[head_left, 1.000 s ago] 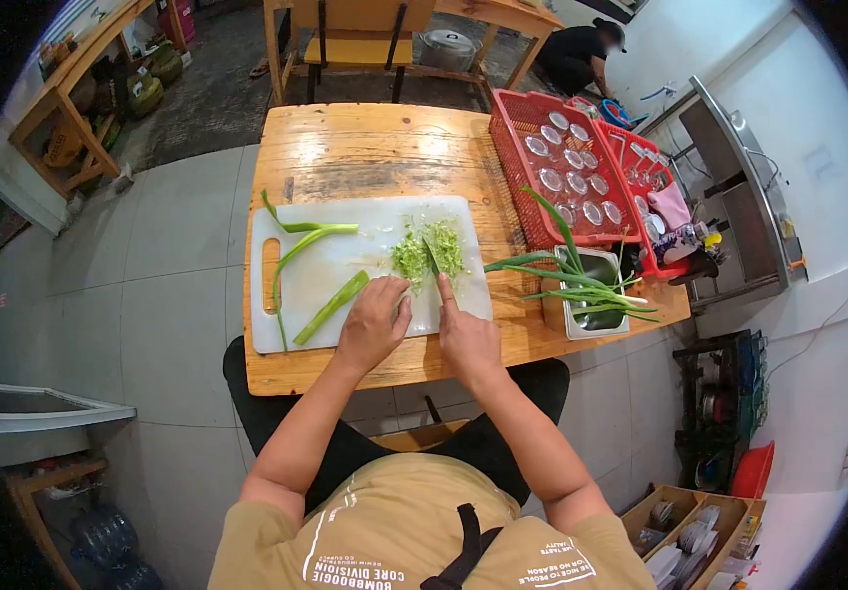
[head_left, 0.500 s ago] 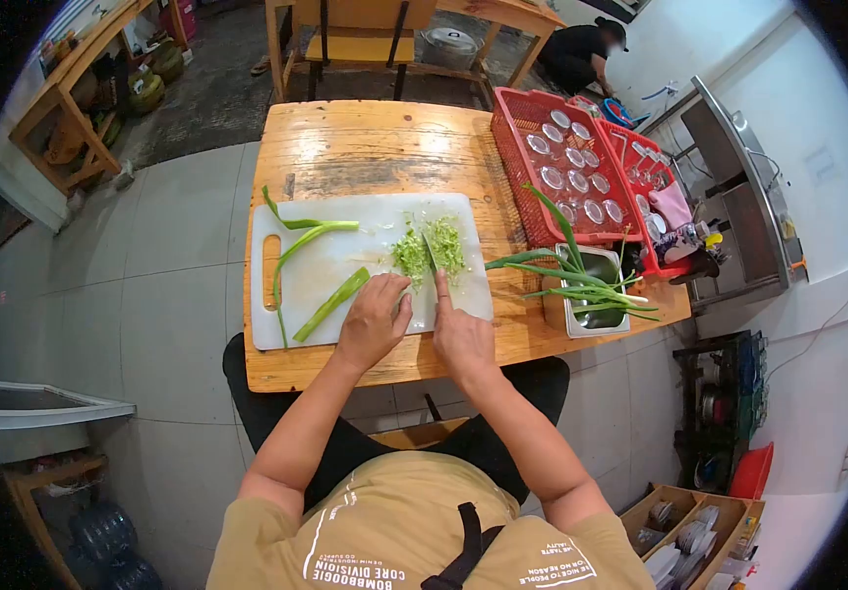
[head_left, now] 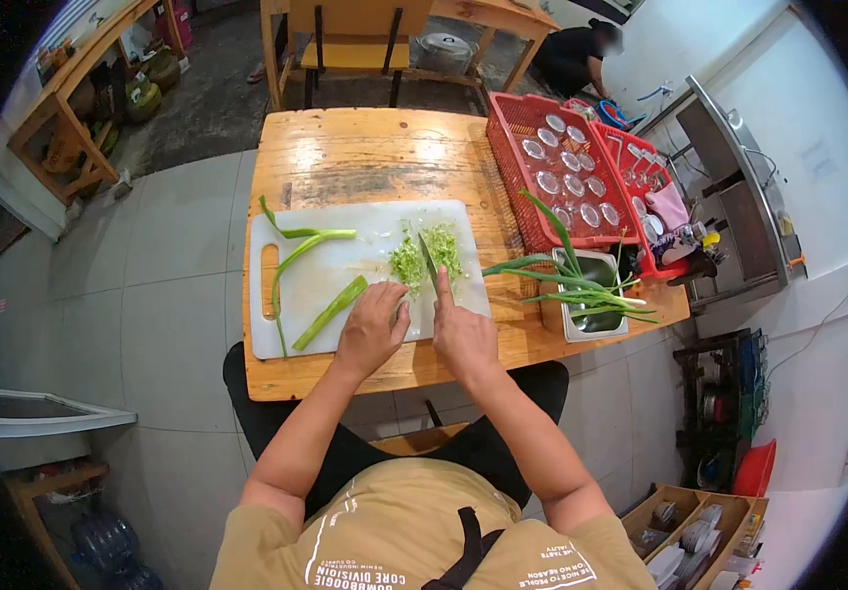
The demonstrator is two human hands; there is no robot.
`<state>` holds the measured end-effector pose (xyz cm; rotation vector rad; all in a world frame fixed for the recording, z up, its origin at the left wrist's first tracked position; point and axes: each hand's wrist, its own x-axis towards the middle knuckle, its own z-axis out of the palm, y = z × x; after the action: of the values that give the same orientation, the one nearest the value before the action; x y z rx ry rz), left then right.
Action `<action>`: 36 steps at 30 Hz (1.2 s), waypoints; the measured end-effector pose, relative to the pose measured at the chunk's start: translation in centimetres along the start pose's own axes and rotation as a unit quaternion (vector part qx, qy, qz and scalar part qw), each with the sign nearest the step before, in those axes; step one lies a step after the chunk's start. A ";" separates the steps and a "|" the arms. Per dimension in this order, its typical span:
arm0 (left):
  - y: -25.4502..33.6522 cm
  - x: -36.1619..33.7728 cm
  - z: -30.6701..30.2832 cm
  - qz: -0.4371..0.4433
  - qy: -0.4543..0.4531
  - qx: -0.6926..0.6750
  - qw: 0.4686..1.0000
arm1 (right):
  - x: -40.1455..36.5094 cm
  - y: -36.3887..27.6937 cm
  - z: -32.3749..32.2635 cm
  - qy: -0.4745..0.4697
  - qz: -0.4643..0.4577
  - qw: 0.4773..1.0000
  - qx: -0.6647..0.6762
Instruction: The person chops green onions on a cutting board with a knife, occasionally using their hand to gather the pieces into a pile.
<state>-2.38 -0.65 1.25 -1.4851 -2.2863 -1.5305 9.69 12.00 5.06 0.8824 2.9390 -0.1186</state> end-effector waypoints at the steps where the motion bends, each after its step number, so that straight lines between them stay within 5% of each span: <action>1: -0.1 0.2 0.1 0.004 0.004 0.001 1.000 | -0.3 -0.2 0.1 0.003 -0.003 1.000 0.004; 28: 0.7 -0.1 0.7 0.006 0.009 0.006 1.000 | 1.2 0.6 2.4 0.068 -0.035 0.996 0.045; 34: 0.6 -0.2 0.8 -0.004 0.012 0.000 1.000 | 1.0 0.0 3.8 0.157 -0.075 0.982 0.067; 36: 0.5 0.5 0.8 -0.004 0.012 -0.007 1.000 | -0.5 0.0 1.9 0.043 -0.048 0.997 0.041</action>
<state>-1.92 0.32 1.44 -1.4547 -2.2764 -1.5613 10.18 11.57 3.19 0.7755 3.0769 -0.2132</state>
